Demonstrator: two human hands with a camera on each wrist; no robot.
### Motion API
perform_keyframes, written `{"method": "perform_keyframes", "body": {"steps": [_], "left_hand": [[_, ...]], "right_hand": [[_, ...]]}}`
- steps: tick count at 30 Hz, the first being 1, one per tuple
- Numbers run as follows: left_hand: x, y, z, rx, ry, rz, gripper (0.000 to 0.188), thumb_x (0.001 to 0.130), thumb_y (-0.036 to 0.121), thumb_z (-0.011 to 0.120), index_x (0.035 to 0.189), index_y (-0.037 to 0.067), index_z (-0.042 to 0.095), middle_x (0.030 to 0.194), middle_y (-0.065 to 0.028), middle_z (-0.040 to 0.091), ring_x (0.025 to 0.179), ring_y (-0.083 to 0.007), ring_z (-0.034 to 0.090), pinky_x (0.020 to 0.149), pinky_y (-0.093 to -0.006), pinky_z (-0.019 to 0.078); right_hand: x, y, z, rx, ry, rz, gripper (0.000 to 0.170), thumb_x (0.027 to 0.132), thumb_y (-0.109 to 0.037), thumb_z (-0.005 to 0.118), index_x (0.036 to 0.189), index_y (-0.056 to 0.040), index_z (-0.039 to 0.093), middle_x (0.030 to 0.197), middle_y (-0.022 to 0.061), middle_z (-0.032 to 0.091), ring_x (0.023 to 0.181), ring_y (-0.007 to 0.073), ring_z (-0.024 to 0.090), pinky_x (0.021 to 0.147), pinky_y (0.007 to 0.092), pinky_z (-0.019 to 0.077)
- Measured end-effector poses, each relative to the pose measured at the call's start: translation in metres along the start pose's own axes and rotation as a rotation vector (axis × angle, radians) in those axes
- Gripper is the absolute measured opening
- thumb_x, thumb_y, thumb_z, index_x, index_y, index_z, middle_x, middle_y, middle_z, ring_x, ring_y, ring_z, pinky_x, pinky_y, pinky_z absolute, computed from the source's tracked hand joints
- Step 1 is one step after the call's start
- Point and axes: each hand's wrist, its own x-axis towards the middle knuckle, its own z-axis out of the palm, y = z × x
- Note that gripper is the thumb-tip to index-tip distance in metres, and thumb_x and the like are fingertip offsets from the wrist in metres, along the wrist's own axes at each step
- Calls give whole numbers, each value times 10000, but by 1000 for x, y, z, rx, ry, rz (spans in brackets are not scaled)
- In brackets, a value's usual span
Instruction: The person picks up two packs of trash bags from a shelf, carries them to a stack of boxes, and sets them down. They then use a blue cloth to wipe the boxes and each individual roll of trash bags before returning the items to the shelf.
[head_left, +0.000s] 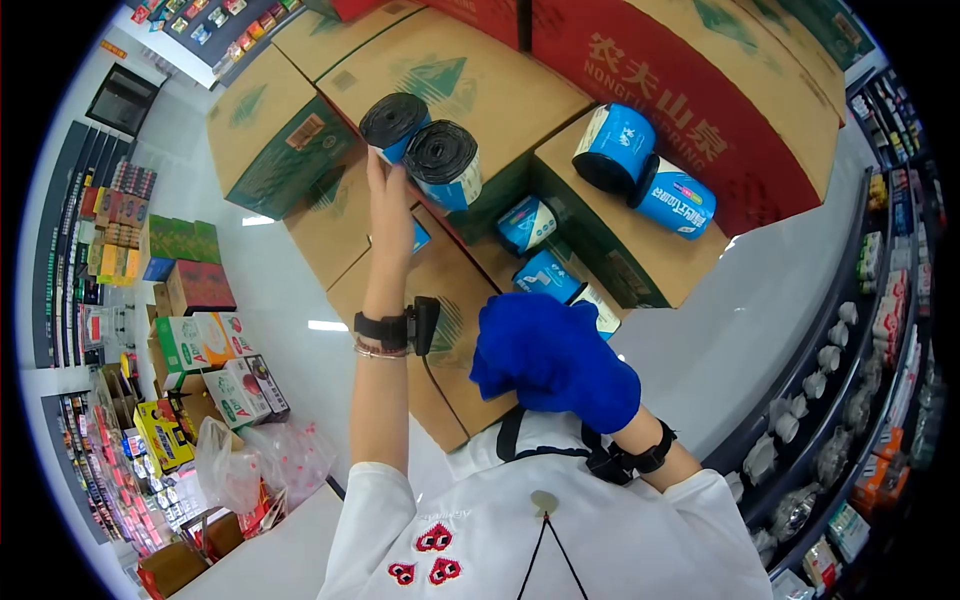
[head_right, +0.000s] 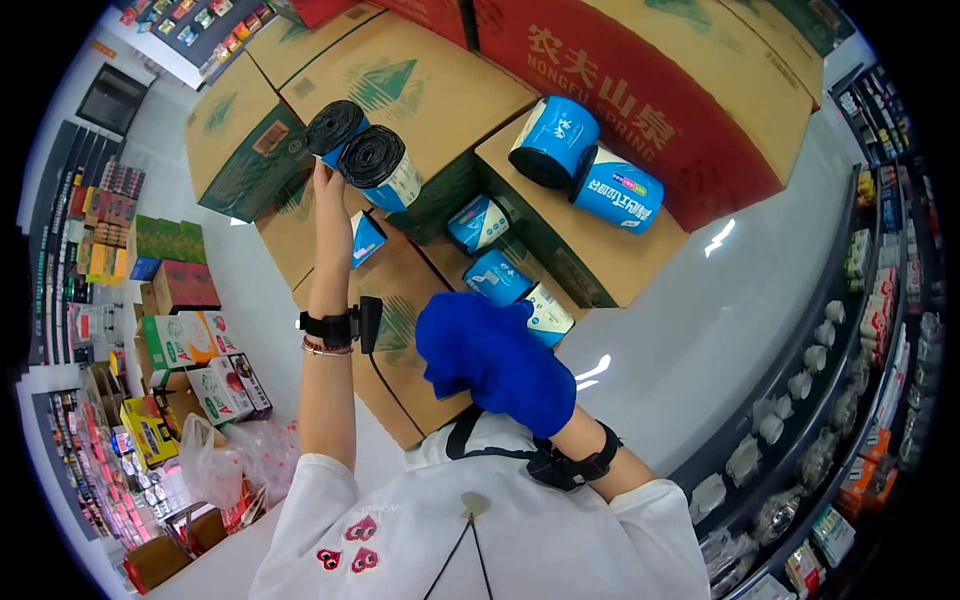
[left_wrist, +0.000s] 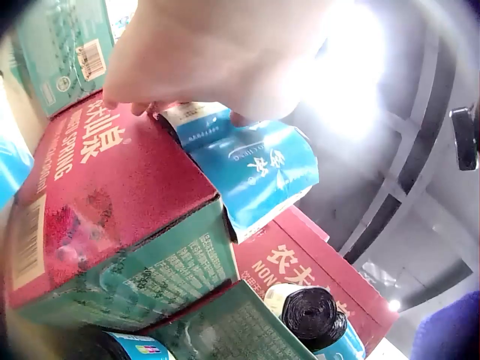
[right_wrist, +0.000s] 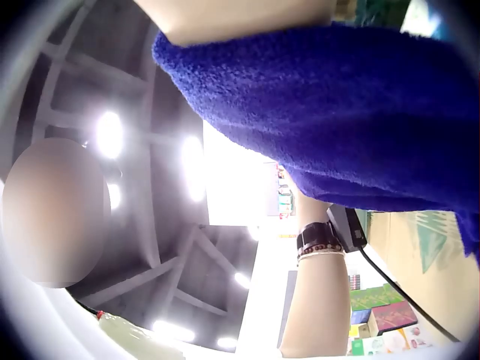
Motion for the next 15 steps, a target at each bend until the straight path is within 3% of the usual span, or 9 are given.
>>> {"method": "perform_keyframes", "body": {"steps": [3, 6, 8, 9, 10, 12, 13, 14, 15], "left_hand": [[-2, -7, -21, 61, 0, -16, 602, 948, 220, 630, 1462, -14, 422, 1424, -166, 517, 1304, -249, 508, 1082, -362, 399], [-4, -41, -51, 264, -5, -125, 637, 931, 239, 627, 1476, -17, 418, 1453, -184, 511, 1329, -266, 502, 1087, -368, 398], [-12, -62, -66, 306, -125, -356, 660, 920, 252, 625, 1486, -18, 416, 1473, -196, 507, 1347, -277, 497, 1090, -373, 396], [-16, -64, -66, 177, -162, -589, 725, 829, 303, 735, 1435, 1, 476, 1417, -185, 551, 1287, -303, 548, 1044, -391, 437], [-23, -67, -65, 175, -157, -590, 725, 829, 303, 735, 1435, 1, 476, 1417, -185, 551, 1287, -303, 548, 1044, -391, 437], [-40, -68, -63, 962, -216, -133, 693, 806, 294, 794, 1391, 35, 528, 1224, -166, 650, 1063, -235, 651, 895, -325, 509], [-43, -67, -63, 984, -177, -133, 787, 732, 356, 867, 1355, 7, 538, 1185, -170, 660, 1022, -225, 664, 879, -298, 521], [-46, -66, -65, 983, -174, -134, 787, 732, 356, 867, 1355, 7, 538, 1185, -170, 660, 1022, -225, 664, 879, -298, 521], [-50, -57, -68, 798, -193, -241, 749, 769, 363, 848, 1343, -7, 539, 1195, -156, 657, 1032, -219, 663, 878, -299, 524]], "right_hand": [[3, 6, 1, 95, -20, 24, 726, 733, 131, 715, 1407, -36, 505, 1201, 110, 675, 1119, 246, 647, 1053, 402, 466], [1, 25, 1, 334, -57, 71, 726, 807, 97, 706, 1459, -41, 419, 1208, 127, 661, 1103, 248, 658, 1025, 397, 494], [3, 21, 4, 686, -4, 248, 636, 885, 31, 679, 1456, -49, 410, 1194, 134, 653, 1095, 253, 658, 1007, 406, 503], [4, 22, 6, 685, -8, 250, 636, 885, 31, 679, 1456, -49, 410, 1194, 134, 653, 1095, 253, 658, 1007, 406, 503], [5, 25, 8, 686, 11, 263, 594, 910, 5, 664, 1447, -49, 418, 1172, 138, 654, 1077, 255, 662, 987, 404, 512], [6, 24, 14, 684, 21, 278, 553, 934, -22, 650, 1438, -49, 425, 1150, 143, 656, 1060, 256, 667, 967, 402, 521], [6, 21, 18, 623, 52, 248, 493, 951, 10, 584, 1426, -43, 462, 1129, 123, 670, 1008, 238, 679, 921, 364, 538], [6, 18, 20, 563, 85, 218, 453, 968, 42, 518, 1413, -38, 499, 1107, 103, 684, 956, 220, 691, 875, 325, 555], [6, 17, 20, 507, 89, 211, 454, 968, 40, 511, 1414, -45, 497, 1089, 101, 686, 939, 218, 693, 863, 321, 556]]}}
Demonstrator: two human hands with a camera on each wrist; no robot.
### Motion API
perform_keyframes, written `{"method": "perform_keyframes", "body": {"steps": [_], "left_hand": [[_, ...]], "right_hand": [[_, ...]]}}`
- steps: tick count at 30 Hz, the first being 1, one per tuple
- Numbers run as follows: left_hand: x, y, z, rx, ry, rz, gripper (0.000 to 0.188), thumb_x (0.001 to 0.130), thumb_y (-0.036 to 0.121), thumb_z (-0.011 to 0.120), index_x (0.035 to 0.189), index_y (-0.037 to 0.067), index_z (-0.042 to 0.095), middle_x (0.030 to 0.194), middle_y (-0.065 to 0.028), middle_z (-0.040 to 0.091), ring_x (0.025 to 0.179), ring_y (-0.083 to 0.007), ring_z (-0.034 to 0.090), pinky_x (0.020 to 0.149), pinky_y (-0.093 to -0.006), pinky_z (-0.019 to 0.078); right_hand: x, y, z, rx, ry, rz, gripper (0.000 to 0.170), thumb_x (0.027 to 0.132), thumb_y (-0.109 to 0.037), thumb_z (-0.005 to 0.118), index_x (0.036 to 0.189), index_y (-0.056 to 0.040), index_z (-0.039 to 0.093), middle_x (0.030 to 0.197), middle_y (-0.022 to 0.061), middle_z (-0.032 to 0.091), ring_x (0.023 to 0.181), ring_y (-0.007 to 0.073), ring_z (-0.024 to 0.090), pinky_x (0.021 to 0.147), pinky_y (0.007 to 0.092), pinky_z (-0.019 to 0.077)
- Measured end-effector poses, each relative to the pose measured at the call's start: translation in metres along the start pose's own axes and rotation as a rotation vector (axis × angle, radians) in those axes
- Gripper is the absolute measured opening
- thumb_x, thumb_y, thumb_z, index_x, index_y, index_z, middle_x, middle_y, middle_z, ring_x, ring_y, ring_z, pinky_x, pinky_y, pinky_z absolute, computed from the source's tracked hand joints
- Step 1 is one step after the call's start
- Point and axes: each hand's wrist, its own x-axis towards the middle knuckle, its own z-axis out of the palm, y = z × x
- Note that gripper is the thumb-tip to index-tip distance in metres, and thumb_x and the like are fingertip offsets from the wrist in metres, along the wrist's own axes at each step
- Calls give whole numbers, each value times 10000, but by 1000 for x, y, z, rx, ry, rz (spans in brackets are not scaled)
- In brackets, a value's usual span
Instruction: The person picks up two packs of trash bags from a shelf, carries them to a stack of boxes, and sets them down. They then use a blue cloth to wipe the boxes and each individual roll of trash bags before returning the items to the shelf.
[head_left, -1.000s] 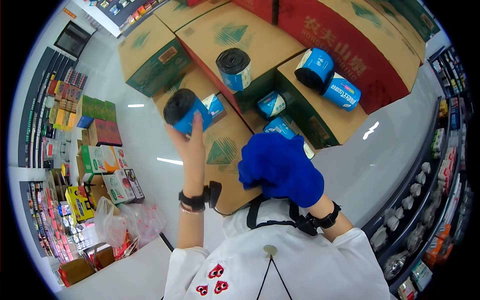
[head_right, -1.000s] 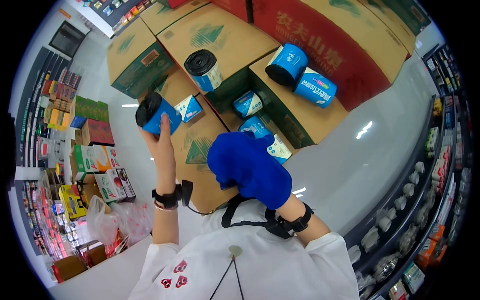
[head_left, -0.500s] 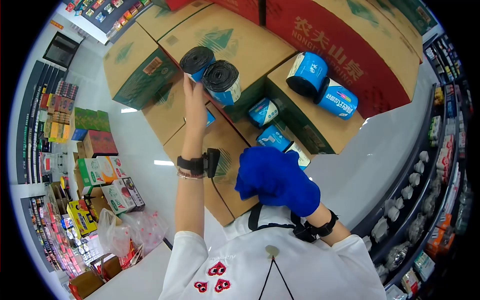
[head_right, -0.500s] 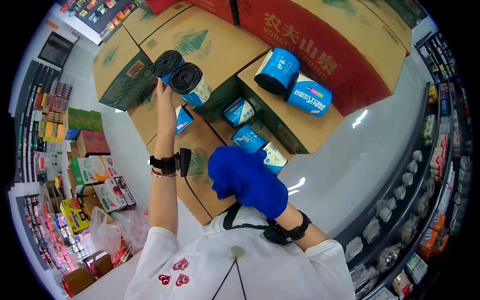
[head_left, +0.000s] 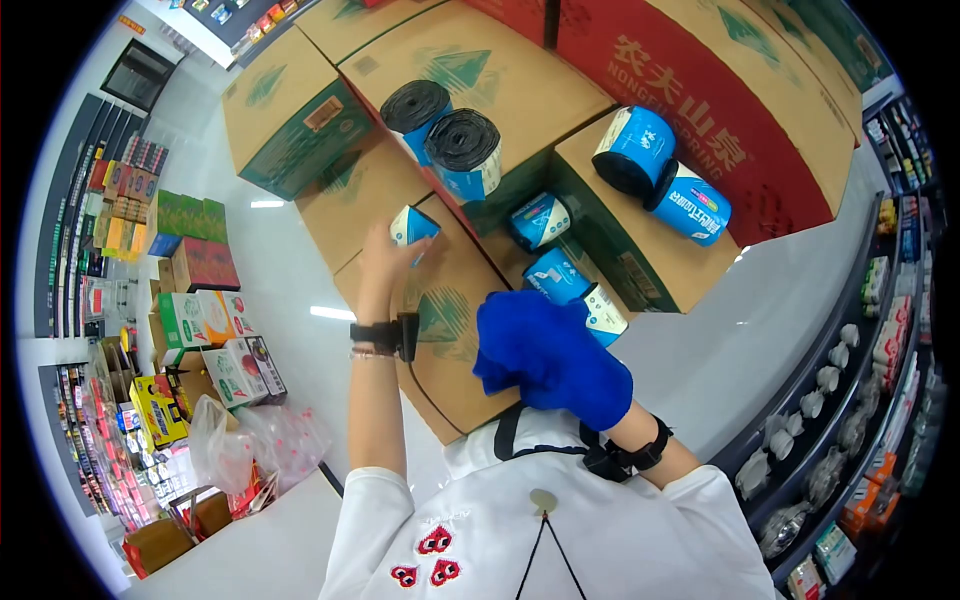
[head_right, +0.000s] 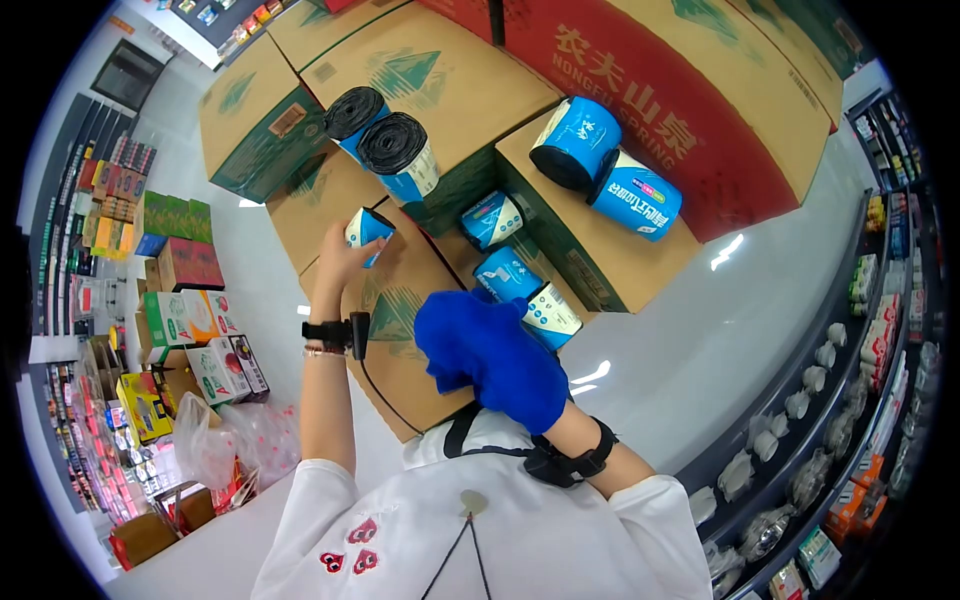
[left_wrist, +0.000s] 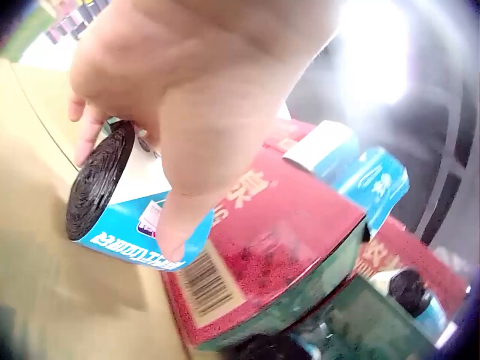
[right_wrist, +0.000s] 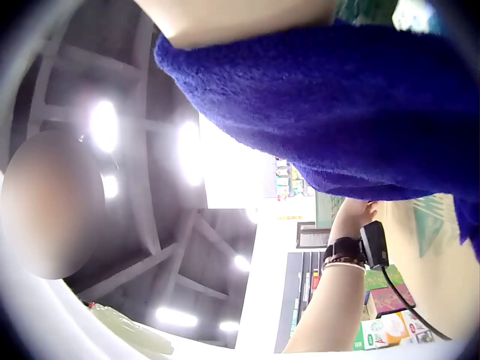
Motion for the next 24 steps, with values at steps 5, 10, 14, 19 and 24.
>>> {"method": "perform_keyframes", "body": {"steps": [5, 10, 14, 19, 24], "left_hand": [[-68, 46, -41, -839, -73, -201, 607, 905, 333, 757, 1327, -35, 523, 1244, -121, 632, 1052, -183, 650, 875, -297, 526], [-147, 93, -57, -945, 65, -62, 640, 943, 305, 726, 1382, -46, 419, 1180, -108, 615, 1030, -191, 630, 901, -306, 510], [-186, 114, -35, -411, 273, 74, 741, 841, 286, 805, 1344, -74, 398, 1254, -228, 514, 1163, -350, 550, 1000, -414, 442], [-212, 132, -20, -559, 237, 227, 724, 884, 284, 762, 1370, -61, 352, 1227, -225, 495, 1144, -361, 547, 1001, -428, 434], [-224, 130, -40, -973, -17, 99, 685, 965, 331, 683, 1403, -39, 309, 1283, -154, 517, 1160, -229, 548, 1004, -368, 452]], "right_hand": [[4, -4, 3, -324, 5, -15, 462, 968, 31, 481, 1416, -79, 488, 995, 87, 693, 850, 207, 699, 803, 305, 565], [-1, -30, 28, -640, 40, -98, 459, 969, -7, 484, 1420, -89, 472, 942, 91, 686, 810, 212, 695, 767, 310, 563], [-4, -18, 42, -1248, 281, -442, 436, 969, -87, 528, 1399, -50, 468, 1064, 163, 647, 942, 292, 662, 827, 363, 527], [6, -9, 57, -989, 337, -617, 466, 932, -85, 548, 1387, -42, 457, 1185, 209, 581, 1065, 372, 595, 907, 405, 485], [5, 6, 37, -732, 168, -389, 513, 908, -104, 619, 1389, -53, 447, 1217, 174, 571, 1167, 329, 566, 967, 392, 478]]}}
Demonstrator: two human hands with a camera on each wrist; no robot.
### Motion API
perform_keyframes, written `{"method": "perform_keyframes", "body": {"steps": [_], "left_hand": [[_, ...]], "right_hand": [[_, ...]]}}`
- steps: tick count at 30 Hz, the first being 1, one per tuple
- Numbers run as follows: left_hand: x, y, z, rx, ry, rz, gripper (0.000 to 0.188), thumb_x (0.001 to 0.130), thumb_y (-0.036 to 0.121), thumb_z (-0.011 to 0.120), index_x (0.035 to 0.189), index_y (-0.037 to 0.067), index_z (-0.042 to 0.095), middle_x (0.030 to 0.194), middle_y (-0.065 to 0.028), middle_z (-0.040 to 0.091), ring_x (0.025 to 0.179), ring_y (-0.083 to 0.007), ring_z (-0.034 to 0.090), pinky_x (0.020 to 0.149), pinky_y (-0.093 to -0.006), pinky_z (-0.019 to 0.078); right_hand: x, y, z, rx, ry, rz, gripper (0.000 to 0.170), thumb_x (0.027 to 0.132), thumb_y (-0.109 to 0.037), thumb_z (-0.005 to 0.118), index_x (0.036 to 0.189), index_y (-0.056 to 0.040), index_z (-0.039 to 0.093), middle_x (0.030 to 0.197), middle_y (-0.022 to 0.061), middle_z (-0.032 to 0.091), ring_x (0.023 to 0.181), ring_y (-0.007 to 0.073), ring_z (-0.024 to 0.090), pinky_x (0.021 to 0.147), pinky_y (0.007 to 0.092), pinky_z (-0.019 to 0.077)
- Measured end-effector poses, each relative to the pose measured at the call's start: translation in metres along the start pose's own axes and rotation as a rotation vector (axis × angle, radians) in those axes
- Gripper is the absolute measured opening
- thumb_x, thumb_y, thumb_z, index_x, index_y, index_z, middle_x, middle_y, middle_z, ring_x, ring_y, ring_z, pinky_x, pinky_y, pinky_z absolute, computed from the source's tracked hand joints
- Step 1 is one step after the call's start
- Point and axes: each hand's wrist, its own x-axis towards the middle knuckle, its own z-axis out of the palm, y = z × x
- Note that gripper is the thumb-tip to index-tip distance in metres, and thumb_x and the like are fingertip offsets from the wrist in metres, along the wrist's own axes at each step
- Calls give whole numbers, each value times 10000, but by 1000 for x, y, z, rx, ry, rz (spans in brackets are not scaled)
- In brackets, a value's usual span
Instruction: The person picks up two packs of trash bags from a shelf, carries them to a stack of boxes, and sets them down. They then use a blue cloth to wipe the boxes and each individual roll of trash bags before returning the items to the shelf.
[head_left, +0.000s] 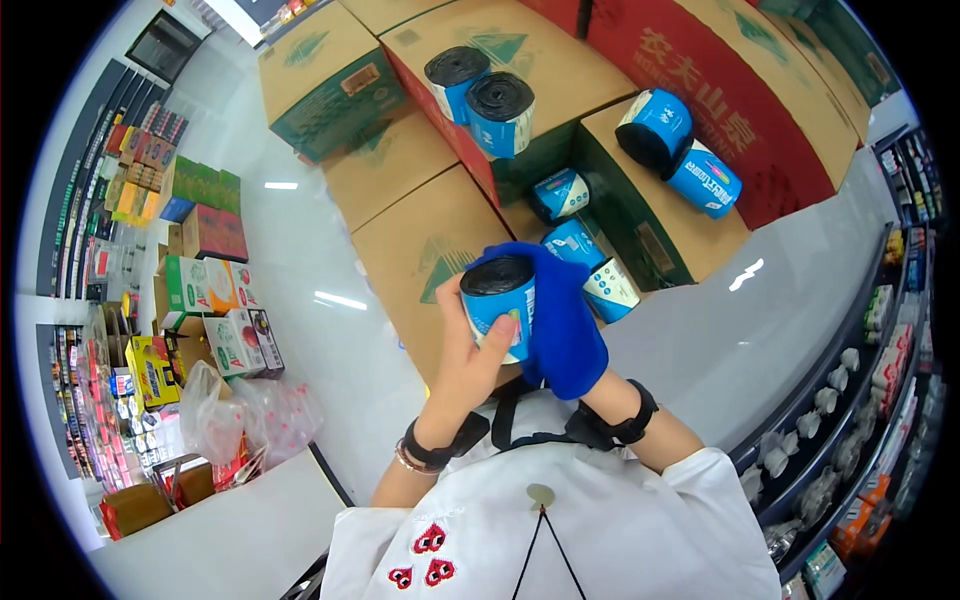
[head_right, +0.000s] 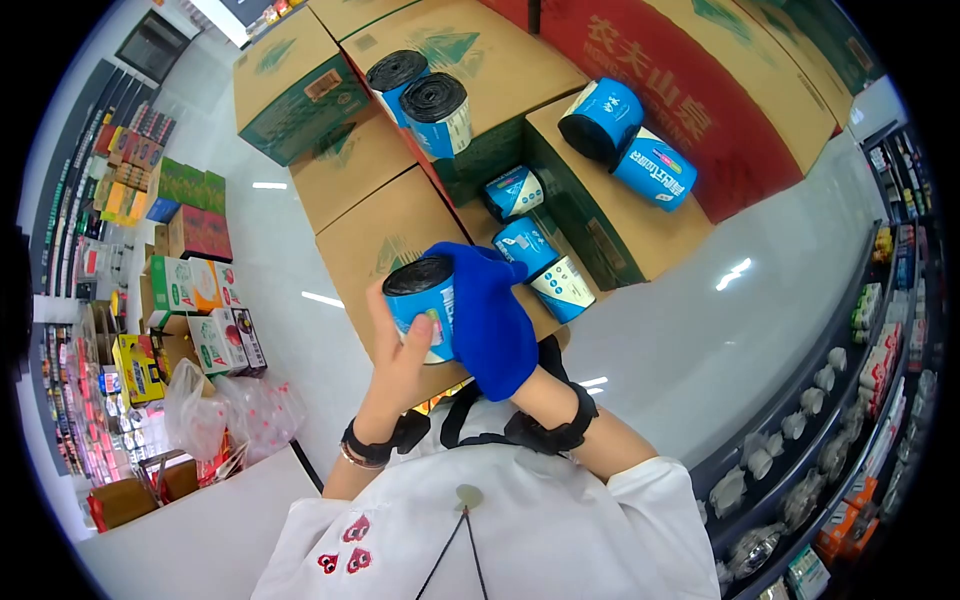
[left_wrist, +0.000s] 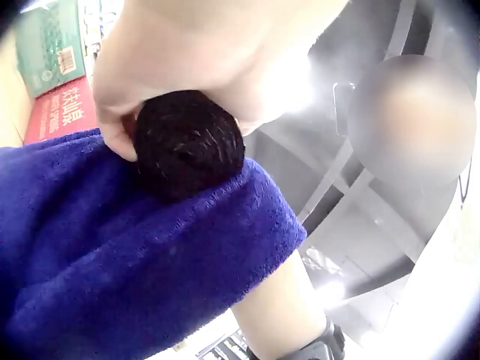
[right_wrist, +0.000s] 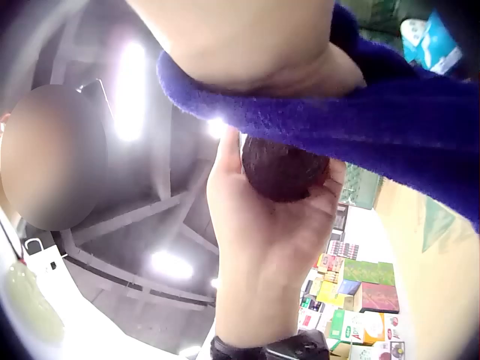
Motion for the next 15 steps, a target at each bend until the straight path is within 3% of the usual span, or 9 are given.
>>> {"method": "perform_keyframes", "body": {"steps": [1, 3, 5, 7, 9, 11, 12, 13, 15], "left_hand": [[-2, -1, -4, -122, -46, -23, 689, 974, 343, 668, 1413, -37, 296, 1291, -150, 520, 1171, -218, 542, 1010, -364, 451], [-6, -5, -10, -245, -94, -47, 692, 984, 354, 652, 1423, -34, 283, 1299, -146, 522, 1181, -207, 535, 1016, -360, 450], [-9, -8, -15, -236, -186, -17, 676, 986, 370, 639, 1430, -14, 305, 1297, -133, 507, 1153, -205, 541, 998, -359, 457], [-8, -25, -22, -79, -125, 86, 651, 983, 357, 642, 1422, -10, 332, 1298, -139, 498, 1147, -214, 540, 985, -361, 464], [-7, -36, -23, 74, -67, 189, 627, 979, 343, 645, 1414, -6, 358, 1298, -144, 490, 1140, -223, 538, 972, -364, 470], [-6, -40, -22, 362, 197, 419, 617, 961, 350, 658, 1390, -14, 406, 1298, -164, 472, 1146, -256, 532, 958, -378, 476], [-10, -35, -24, 342, 130, 306, 650, 936, 341, 684, 1392, -31, 410, 1310, -187, 470, 1174, -286, 525, 965, -401, 478], [-14, -29, -22, 342, 130, 304, 650, 936, 341, 684, 1392, -31, 410, 1310, -187, 470, 1174, -286, 525, 965, -401, 478], [-20, -18, -15, 188, 76, 167, 698, 912, 324, 712, 1419, -37, 396, 1321, -191, 471, 1196, -290, 527, 989, -412, 469]], "right_hand": [[0, 0, -1, 0, 7, 0, 513, 908, -104, 619, 1389, -53, 447, 1217, 174, 571, 1167, 329, 566, 967, 392, 478], [3, -1, -2, 201, -109, -23, 397, 1006, -228, 570, 1358, -54, 510, 1248, 97, 622, 1136, 188, 613, 971, 333, 497], [2, -10, -2, 317, -158, 0, 450, 963, -177, 621, 1376, -64, 484, 1259, 102, 597, 1149, 207, 599, 996, 350, 486], [2, -12, -2, 433, -211, 22, 524, 920, -125, 673, 1395, -74, 458, 1270, 108, 572, 1161, 226, 585, 1021, 367, 476], [0, -10, -3, 160, -129, -158, 509, 917, -108, 661, 1385, -68, 463, 1262, 123, 582, 1126, 244, 611, 990, 369, 491], [-5, -9, -6, 61, -69, -159, 497, 916, -106, 655, 1374, -64, 468, 1254, 136, 587, 1129, 260, 613, 971, 377, 497], [-8, -9, -6, -36, -11, -158, 485, 914, -104, 649, 1364, -60, 472, 1246, 148, 593, 1132, 276, 615, 953, 384, 504], [-11, -9, -4, -36, -11, -156, 485, 914, -104, 649, 1364, -60, 472, 1246, 148, 593, 1132, 276, 615, 953, 384, 504], [-15, -13, 1, -203, 69, -16, 563, 905, -119, 665, 1412, -53, 432, 1305, 162, 555, 1187, 283, 579, 1026, 376, 446]]}}
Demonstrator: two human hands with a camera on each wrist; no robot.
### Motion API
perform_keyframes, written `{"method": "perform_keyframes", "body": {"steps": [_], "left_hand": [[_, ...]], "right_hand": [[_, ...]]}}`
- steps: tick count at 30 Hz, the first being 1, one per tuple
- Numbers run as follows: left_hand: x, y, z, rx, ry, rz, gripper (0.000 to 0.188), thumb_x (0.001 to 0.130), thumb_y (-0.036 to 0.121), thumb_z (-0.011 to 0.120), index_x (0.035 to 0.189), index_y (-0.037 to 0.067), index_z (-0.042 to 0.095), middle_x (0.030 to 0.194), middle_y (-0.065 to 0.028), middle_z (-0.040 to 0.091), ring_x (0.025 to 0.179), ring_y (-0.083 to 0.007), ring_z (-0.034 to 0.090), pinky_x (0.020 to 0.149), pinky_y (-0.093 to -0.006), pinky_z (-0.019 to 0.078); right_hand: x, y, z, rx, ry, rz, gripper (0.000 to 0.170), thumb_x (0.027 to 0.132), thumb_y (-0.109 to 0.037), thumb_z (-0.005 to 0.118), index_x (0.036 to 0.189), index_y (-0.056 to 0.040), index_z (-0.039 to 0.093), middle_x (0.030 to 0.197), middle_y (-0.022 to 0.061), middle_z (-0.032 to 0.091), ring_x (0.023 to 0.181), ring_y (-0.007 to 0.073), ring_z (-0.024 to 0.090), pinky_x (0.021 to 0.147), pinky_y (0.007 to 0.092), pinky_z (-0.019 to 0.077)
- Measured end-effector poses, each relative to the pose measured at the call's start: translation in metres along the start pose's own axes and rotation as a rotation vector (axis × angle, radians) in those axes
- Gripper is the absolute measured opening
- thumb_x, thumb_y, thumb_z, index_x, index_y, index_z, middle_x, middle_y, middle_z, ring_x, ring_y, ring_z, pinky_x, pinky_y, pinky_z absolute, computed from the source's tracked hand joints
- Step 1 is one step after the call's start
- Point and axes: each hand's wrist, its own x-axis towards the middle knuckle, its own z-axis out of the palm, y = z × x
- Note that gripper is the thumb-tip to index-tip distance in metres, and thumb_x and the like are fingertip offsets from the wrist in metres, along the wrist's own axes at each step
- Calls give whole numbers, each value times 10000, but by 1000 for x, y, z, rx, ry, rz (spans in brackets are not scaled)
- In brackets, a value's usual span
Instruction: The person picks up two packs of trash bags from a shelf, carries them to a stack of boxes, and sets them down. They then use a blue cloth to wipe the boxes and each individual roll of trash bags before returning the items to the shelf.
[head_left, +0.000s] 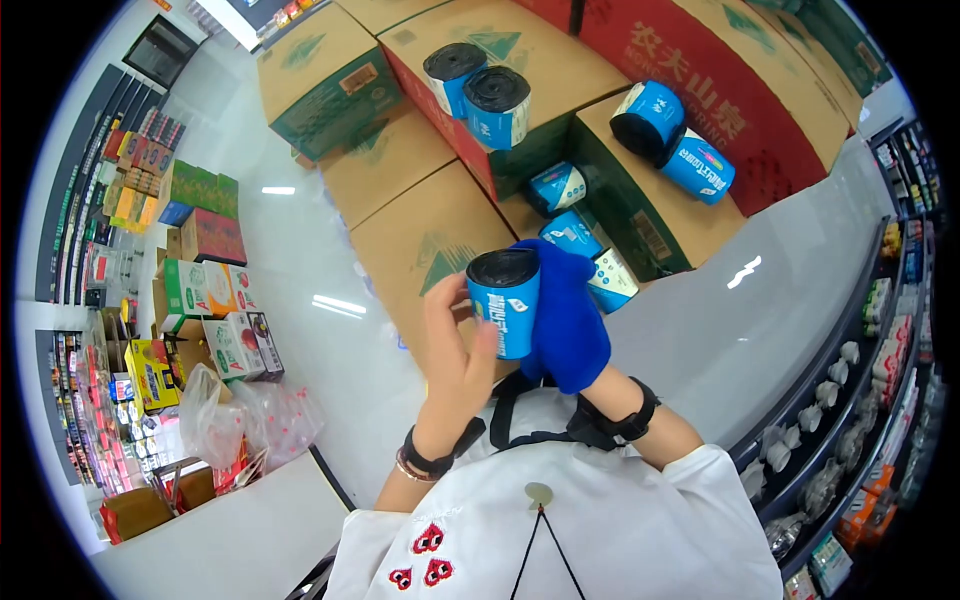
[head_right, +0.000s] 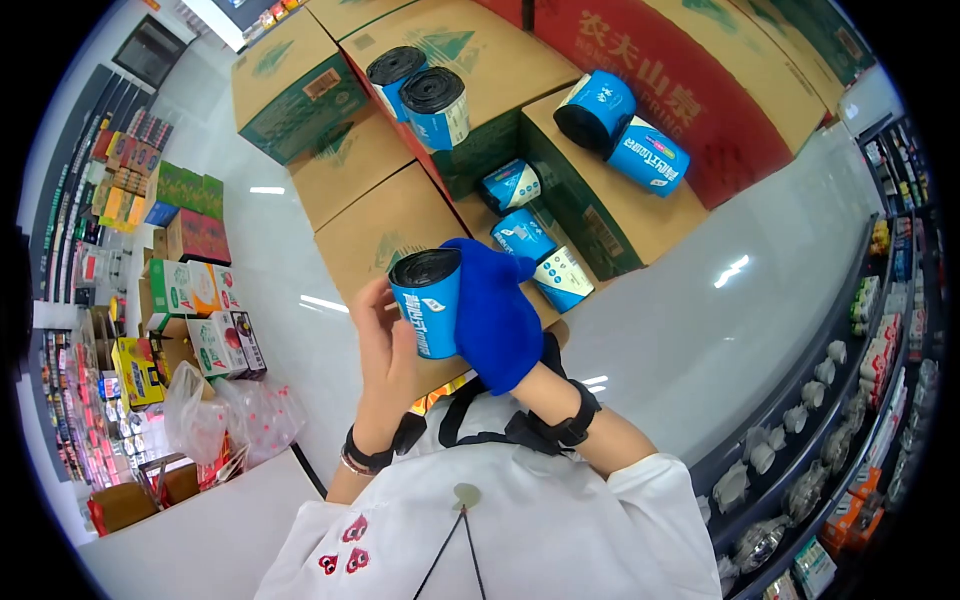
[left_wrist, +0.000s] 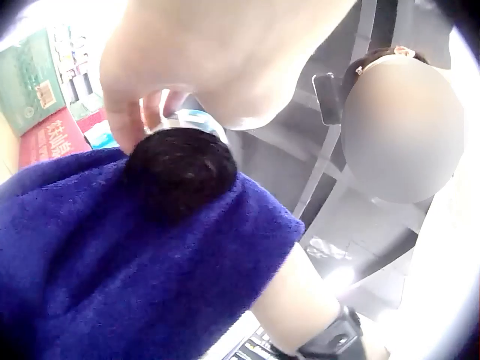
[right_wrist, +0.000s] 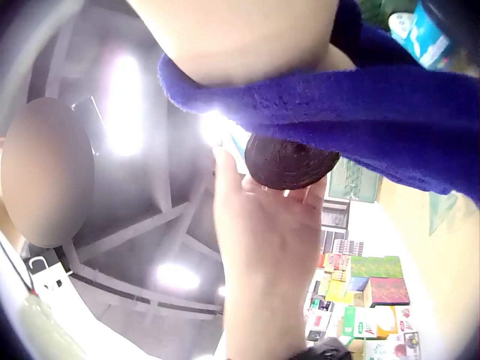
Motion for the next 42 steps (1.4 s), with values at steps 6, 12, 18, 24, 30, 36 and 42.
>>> {"method": "perform_keyframes", "body": {"steps": [6, 12, 18, 24, 30, 36, 42], "left_hand": [[6, 2, 6, 331, 103, 41, 701, 936, 344, 685, 1428, -57, 387, 1352, -215, 498, 1217, -329, 528, 1054, -412, 407], [25, -17, -1, 154, 277, 16, 491, 1056, 282, 541, 1410, -24, 389, 1266, -133, 537, 1138, -192, 521, 1022, -329, 412], [38, -36, -29, 89, 345, -111, 438, 1074, 297, 514, 1384, 7, 404, 1204, -74, 559, 1044, -119, 547, 916, -250, 450], [25, -29, -28, 91, 273, 10, 477, 1072, 265, 493, 1452, 6, 364, 1278, -91, 548, 1128, -130, 530, 979, -278, 438], [3, -8, -6, -224, 93, -1, 621, 1019, 360, 505, 1456, -65, 386, 1384, -171, 534, 1253, -281, 515, 1109, -399, 355], [23, 1, -20, 197, -59, 359, 582, 1001, 417, 521, 1381, -24, 515, 1345, -155, 542, 1169, -272, 572, 1051, -381, 413], [10, 6, -20, 71, 16, -19, 501, 1043, 303, 519, 1412, -31, 457, 1313, -117, 535, 1206, -229, 536, 1087, -363, 376]], "right_hand": [[-12, -11, 22, -183, 69, -25, 661, 834, -84, 681, 1440, -47, 422, 1267, 224, 567, 1152, 398, 579, 906, 423, 504], [-23, 8, 28, -45, -138, -20, 626, 842, -6, 637, 1442, -55, 464, 1235, 169, 574, 1020, 260, 595, 835, 332, 505], [-13, 8, 6, -30, -202, -135, 598, 775, 107, 591, 1356, -34, 566, 1118, 109, 609, 898, 161, 604, 755, 264, 498], [-20, 3, 4, -263, -126, 15, 546, 884, -118, 678, 1399, -61, 507, 1268, 177, 596, 1148, 301, 599, 955, 379, 502], [-16, 47, 36, -4, -36, 68, 730, 873, -268, 763, 1472, -65, 400, 1340, 165, 562, 1261, 285, 549, 1049, 375, 450], [-2, 15, 4, 201, -232, -37, 737, 863, -208, 799, 1462, -56, 397, 1407, 126, 518, 1290, 217, 528, 1082, 354, 423], [-3, -1, 9, 62, 24, -75, 561, 879, -162, 689, 1380, -70, 453, 1282, 187, 550, 1181, 354, 556, 1022, 405, 440]]}}
